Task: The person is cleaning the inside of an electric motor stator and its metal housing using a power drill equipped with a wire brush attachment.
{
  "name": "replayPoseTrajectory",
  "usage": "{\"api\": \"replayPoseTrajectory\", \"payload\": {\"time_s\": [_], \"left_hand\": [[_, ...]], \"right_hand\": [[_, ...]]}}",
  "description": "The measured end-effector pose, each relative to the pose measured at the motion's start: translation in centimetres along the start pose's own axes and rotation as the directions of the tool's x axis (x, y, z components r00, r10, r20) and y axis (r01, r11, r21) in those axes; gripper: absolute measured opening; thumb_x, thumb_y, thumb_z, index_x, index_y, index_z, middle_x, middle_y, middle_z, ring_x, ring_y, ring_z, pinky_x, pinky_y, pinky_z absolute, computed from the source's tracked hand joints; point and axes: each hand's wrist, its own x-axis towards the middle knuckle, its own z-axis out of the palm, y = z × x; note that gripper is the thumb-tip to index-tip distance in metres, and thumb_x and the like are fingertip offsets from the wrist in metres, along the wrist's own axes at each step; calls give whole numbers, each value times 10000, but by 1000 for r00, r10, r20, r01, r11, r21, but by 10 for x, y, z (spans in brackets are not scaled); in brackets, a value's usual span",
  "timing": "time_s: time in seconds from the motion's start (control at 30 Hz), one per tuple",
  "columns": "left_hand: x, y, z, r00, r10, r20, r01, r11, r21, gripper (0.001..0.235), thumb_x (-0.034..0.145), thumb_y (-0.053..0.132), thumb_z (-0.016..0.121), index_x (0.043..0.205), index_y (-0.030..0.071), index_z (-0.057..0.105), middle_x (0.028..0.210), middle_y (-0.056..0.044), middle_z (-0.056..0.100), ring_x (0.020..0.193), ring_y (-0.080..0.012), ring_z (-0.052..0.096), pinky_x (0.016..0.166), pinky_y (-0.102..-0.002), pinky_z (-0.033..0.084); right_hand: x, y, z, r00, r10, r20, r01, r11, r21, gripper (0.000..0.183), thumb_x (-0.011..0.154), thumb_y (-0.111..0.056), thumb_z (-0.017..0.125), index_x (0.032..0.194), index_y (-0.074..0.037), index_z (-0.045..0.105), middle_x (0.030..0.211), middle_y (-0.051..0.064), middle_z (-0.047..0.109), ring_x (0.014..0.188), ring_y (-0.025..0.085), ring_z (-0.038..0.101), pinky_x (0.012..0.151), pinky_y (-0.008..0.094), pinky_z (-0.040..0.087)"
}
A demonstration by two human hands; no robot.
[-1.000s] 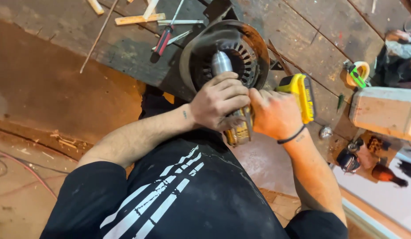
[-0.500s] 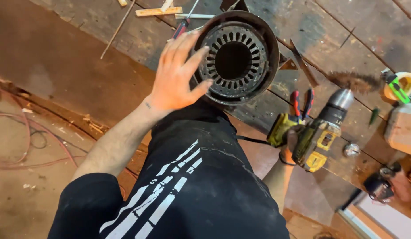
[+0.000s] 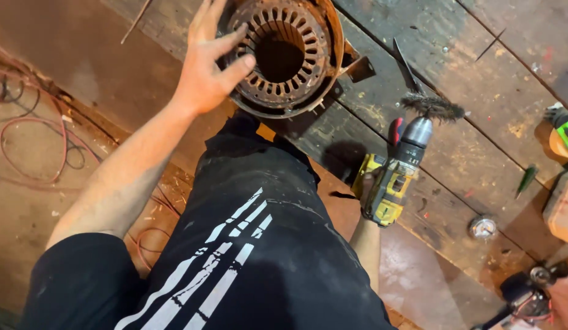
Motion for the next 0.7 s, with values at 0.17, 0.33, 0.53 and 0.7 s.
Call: {"api": "replayPoseTrajectory", "payload": {"time_s": [0.17, 0.33, 0.53, 0.7], "left_hand": [[4, 7, 2, 996, 77, -44, -74, 995, 72, 516, 1030, 367, 688, 1362, -27, 719, 1682, -193, 367, 1585, -425, 249, 1302, -549, 234], [19, 28, -16, 950, 278, 140, -306, 915, 261, 545, 1047, 347, 722, 1274, -147, 684, 1544, -172, 522, 1427, -428, 398, 1195, -571, 328], [31, 28, -23, 849, 452, 275, -529, 744, 408, 397, 929, 365, 800, 887, -27, 752, 1537, -74, 593, 1400, -345, 508, 1140, -501, 426], [36, 24, -23, 856, 184, 484, -410, 811, 417, 443, 1060, 365, 762, 911, -52, 741, 1420, -63, 652, 1108, -306, 653, 931, -444, 540]], "right_hand": [[0, 18, 36, 996, 90, 8, -86, 931, 353, 505, 902, -218, 722, 1340, -26, 562, 1211, 178, 598, 1081, 336, 577, 943, 449, 498], [-11, 28, 58, 982, 172, 80, -184, 760, 623, 402, 933, -190, 710, 1280, -43, 569, 1141, 133, 598, 1031, 281, 575, 927, 421, 497], [-17, 9, 64, 946, 274, 171, -286, 462, 840, 281, 971, -156, 696, 1207, -62, 576, 1056, 79, 598, 972, 215, 572, 908, 387, 495], [-17, 5, 55, 925, 290, 244, -310, 206, 928, 183, 1003, -128, 685, 1147, -79, 583, 986, 35, 597, 922, 160, 569, 891, 359, 493]]}}
